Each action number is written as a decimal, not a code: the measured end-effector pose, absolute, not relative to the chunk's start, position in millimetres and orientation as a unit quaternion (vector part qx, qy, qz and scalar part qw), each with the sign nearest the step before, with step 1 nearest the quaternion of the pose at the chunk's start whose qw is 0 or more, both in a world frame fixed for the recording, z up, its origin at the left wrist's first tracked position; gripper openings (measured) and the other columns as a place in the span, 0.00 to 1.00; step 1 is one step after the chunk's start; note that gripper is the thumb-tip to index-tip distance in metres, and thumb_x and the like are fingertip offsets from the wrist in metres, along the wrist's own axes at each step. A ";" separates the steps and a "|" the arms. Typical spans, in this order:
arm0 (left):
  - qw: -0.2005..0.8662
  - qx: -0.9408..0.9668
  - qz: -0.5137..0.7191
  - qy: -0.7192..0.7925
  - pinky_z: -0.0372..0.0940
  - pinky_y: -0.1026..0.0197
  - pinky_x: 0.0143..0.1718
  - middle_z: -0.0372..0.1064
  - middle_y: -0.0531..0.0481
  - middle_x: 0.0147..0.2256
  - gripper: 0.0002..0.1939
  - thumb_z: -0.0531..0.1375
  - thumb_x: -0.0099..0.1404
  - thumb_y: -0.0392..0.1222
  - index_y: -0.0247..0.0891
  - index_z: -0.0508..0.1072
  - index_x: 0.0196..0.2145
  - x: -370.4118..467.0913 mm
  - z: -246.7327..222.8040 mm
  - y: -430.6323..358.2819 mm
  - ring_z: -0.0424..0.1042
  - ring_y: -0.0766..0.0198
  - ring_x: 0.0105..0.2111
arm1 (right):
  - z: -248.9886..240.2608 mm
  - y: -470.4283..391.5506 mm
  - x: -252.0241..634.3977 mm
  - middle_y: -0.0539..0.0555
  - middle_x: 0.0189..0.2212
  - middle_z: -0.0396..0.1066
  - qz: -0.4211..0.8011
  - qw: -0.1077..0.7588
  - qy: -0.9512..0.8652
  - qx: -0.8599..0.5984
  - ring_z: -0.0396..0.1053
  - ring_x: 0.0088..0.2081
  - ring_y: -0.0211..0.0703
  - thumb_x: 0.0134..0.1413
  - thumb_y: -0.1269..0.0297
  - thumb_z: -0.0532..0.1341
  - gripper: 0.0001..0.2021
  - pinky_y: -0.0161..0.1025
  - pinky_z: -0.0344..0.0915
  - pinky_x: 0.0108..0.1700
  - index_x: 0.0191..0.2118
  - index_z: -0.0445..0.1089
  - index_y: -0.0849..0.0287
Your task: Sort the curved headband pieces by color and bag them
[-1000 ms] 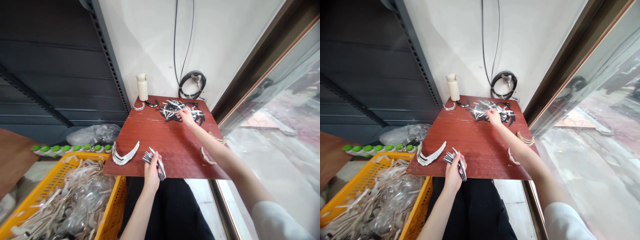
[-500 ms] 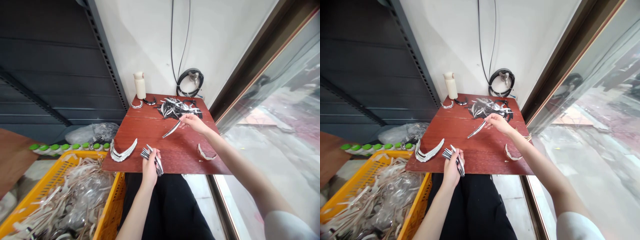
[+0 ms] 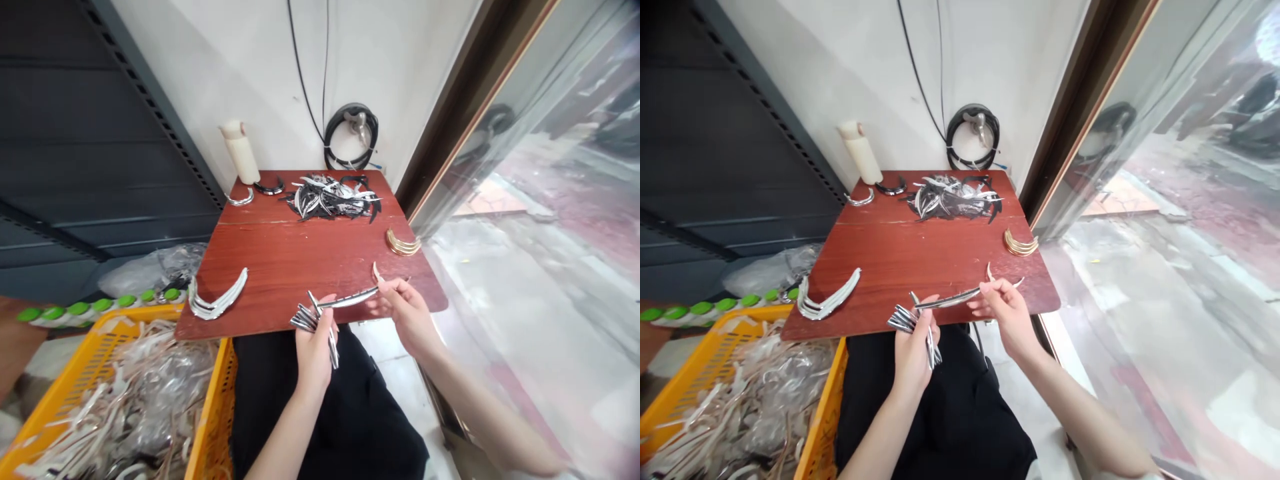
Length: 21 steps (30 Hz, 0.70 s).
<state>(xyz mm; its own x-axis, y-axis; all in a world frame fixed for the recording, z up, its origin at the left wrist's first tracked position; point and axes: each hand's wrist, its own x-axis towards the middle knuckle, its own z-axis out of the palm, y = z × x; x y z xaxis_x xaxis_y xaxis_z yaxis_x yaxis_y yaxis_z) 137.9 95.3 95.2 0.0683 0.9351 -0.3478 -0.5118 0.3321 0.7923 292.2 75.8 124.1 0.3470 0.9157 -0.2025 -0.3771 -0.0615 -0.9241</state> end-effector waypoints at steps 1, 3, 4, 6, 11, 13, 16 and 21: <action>0.687 0.248 0.518 0.445 0.49 0.72 0.17 0.59 0.59 0.20 0.21 0.69 0.54 0.52 0.35 0.75 0.40 142.5 92.2 90.2 0.54 0.77 0.18 | 118.1 65.2 289.0 0.49 0.25 0.74 0.503 0.646 -0.239 -0.522 0.75 0.28 0.39 0.49 0.53 0.70 0.15 0.34 0.72 0.32 0.31 0.69 0.57; 0.679 0.254 0.510 0.463 0.50 0.71 0.18 0.60 0.58 0.21 0.21 0.69 0.54 0.51 0.35 0.76 0.41 150.1 85.7 81.0 0.56 0.76 0.18 | 108.2 46.9 283.0 0.48 0.26 0.74 0.487 0.675 -0.190 -0.522 0.76 0.30 0.39 0.50 0.55 0.70 0.14 0.34 0.72 0.34 0.32 0.69 0.57; 0.677 0.257 0.503 0.471 0.50 0.71 0.18 0.60 0.58 0.20 0.20 0.69 0.54 0.51 0.35 0.76 0.40 153.2 82.7 76.8 0.56 0.76 0.18 | 104.5 39.2 280.4 0.47 0.27 0.73 0.476 0.691 -0.159 -0.521 0.76 0.31 0.39 0.50 0.55 0.70 0.13 0.33 0.73 0.34 0.32 0.69 0.57; 0.685 0.275 0.481 0.473 0.50 0.70 0.18 0.59 0.59 0.19 0.19 0.69 0.55 0.50 0.35 0.76 0.40 158.6 78.2 68.6 0.56 0.75 0.18 | 99.3 26.4 275.8 0.46 0.27 0.73 0.456 0.718 -0.100 -0.517 0.76 0.32 0.38 0.48 0.57 0.72 0.13 0.33 0.73 0.36 0.32 0.69 0.56; 0.676 0.307 0.483 0.465 0.53 0.69 0.20 0.61 0.58 0.21 0.16 0.70 0.53 0.49 0.35 0.73 0.32 171.4 76.3 55.3 0.56 0.75 0.19 | 92.3 5.7 266.7 0.48 0.26 0.73 0.464 0.728 -0.076 -0.499 0.76 0.32 0.40 0.49 0.57 0.71 0.12 0.36 0.73 0.38 0.31 0.69 0.56; 0.654 0.305 0.496 0.483 0.53 0.69 0.20 0.60 0.59 0.20 0.17 0.69 0.54 0.50 0.35 0.70 0.27 174.4 77.6 54.9 0.56 0.75 0.19 | 90.0 2.2 267.3 0.47 0.27 0.73 0.464 0.723 -0.100 -0.502 0.75 0.33 0.40 0.51 0.57 0.70 0.10 0.36 0.73 0.37 0.32 0.70 0.56; 0.644 0.343 0.472 0.495 0.55 0.68 0.22 0.60 0.58 0.20 0.17 0.69 0.56 0.50 0.35 0.69 0.25 174.2 78.9 57.5 0.58 0.74 0.20 | 89.8 2.4 277.7 0.48 0.30 0.73 0.478 0.682 -0.168 -0.527 0.73 0.35 0.38 0.52 0.57 0.69 0.09 0.36 0.70 0.41 0.32 0.73 0.56; 0.641 0.440 0.406 0.480 0.57 0.67 0.25 0.63 0.56 0.21 0.16 0.67 0.58 0.50 0.35 0.70 0.24 170.7 80.8 59.0 0.61 0.72 0.21 | 97.2 8.8 298.3 0.51 0.29 0.76 0.541 0.580 -0.281 -0.540 0.72 0.35 0.41 0.51 0.56 0.69 0.10 0.39 0.67 0.44 0.30 0.78 0.58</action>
